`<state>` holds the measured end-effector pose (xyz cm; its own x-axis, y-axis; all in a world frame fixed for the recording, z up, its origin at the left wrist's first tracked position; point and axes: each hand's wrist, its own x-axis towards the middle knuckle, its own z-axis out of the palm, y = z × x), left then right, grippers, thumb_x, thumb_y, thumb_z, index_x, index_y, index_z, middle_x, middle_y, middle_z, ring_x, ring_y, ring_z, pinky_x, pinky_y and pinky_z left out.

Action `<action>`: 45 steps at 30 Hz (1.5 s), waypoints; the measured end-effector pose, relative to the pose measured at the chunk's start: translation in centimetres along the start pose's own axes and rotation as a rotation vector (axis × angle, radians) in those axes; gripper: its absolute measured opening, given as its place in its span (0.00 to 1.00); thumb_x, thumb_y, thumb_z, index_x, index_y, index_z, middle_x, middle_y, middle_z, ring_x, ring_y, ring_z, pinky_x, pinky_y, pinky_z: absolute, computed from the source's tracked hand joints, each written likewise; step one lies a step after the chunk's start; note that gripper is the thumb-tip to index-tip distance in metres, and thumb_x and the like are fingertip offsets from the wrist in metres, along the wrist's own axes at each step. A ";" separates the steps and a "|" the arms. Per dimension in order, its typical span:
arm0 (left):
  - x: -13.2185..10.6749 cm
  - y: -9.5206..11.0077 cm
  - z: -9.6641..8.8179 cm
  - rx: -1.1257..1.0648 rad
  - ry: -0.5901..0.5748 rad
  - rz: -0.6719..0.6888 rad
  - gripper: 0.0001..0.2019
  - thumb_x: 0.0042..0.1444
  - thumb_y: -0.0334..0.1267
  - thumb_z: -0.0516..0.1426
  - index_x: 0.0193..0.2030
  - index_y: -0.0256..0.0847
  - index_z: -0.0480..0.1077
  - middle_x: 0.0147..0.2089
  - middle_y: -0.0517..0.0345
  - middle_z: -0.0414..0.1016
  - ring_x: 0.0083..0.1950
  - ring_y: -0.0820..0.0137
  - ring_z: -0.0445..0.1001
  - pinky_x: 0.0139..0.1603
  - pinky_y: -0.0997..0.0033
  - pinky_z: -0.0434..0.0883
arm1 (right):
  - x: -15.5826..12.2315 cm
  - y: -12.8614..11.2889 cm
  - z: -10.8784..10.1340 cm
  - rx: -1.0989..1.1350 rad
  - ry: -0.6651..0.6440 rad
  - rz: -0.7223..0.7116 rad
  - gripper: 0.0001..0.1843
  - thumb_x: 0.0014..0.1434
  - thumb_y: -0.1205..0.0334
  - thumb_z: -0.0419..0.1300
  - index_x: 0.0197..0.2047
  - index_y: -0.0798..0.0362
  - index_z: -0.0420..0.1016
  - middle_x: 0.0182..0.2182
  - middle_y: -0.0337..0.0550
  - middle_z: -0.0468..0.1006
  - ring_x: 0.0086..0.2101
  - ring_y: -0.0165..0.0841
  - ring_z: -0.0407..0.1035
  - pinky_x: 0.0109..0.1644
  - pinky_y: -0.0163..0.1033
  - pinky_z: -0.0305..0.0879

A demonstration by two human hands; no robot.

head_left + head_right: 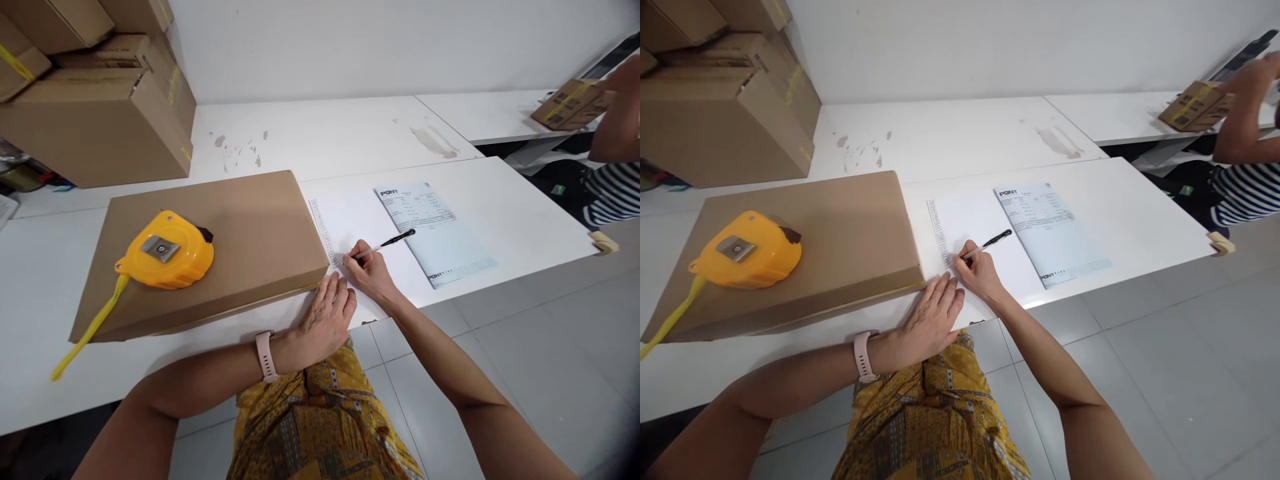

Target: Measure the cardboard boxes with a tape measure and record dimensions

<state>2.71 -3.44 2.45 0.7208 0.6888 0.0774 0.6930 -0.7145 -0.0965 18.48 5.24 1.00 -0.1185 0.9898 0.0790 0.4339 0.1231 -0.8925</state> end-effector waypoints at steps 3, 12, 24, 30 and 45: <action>0.0 0.0 0.0 0.005 -0.003 0.004 0.38 0.61 0.51 0.61 0.66 0.19 0.62 0.68 0.22 0.65 0.72 0.37 0.60 0.73 0.44 0.55 | 0.0 -0.2 -0.1 -0.014 0.006 0.006 0.10 0.59 0.58 0.57 0.28 0.48 0.60 0.20 0.32 0.61 0.24 0.29 0.54 0.29 0.38 0.51; 0.1 0.0 0.0 0.010 -0.002 0.006 0.39 0.59 0.52 0.62 0.66 0.19 0.62 0.67 0.22 0.66 0.72 0.36 0.61 0.73 0.44 0.57 | 0.0 -0.1 0.0 -0.013 -0.004 0.007 0.10 0.58 0.58 0.58 0.28 0.48 0.60 0.19 0.31 0.60 0.23 0.28 0.54 0.28 0.37 0.50; 0.1 0.0 0.2 0.004 -0.006 0.000 0.37 0.61 0.51 0.61 0.66 0.20 0.62 0.68 0.23 0.65 0.72 0.39 0.60 0.73 0.44 0.55 | 0.0 -0.3 -0.1 -0.034 0.005 0.007 0.09 0.58 0.59 0.57 0.28 0.48 0.60 0.19 0.30 0.60 0.23 0.28 0.54 0.28 0.37 0.50; 0.1 0.0 0.2 -0.020 -0.003 -0.002 0.36 0.62 0.49 0.60 0.66 0.19 0.61 0.68 0.21 0.64 0.72 0.38 0.60 0.73 0.43 0.55 | 0.0 -0.2 -0.2 -0.032 -0.005 -0.003 0.08 0.58 0.60 0.56 0.29 0.48 0.60 0.20 0.31 0.61 0.23 0.28 0.54 0.29 0.37 0.51; 0.0 0.0 0.0 -0.016 0.006 -0.001 0.35 0.63 0.48 0.59 0.66 0.19 0.61 0.68 0.21 0.64 0.73 0.38 0.59 0.73 0.43 0.55 | 0.0 -0.1 -0.1 -0.067 0.004 -0.018 0.09 0.58 0.59 0.56 0.29 0.48 0.59 0.20 0.31 0.61 0.23 0.28 0.54 0.28 0.37 0.50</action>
<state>2.73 -3.44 2.48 0.7200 0.6890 0.0831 0.6940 -0.7155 -0.0809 18.56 5.26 1.13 -0.1229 0.9877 0.0969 0.4906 0.1453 -0.8592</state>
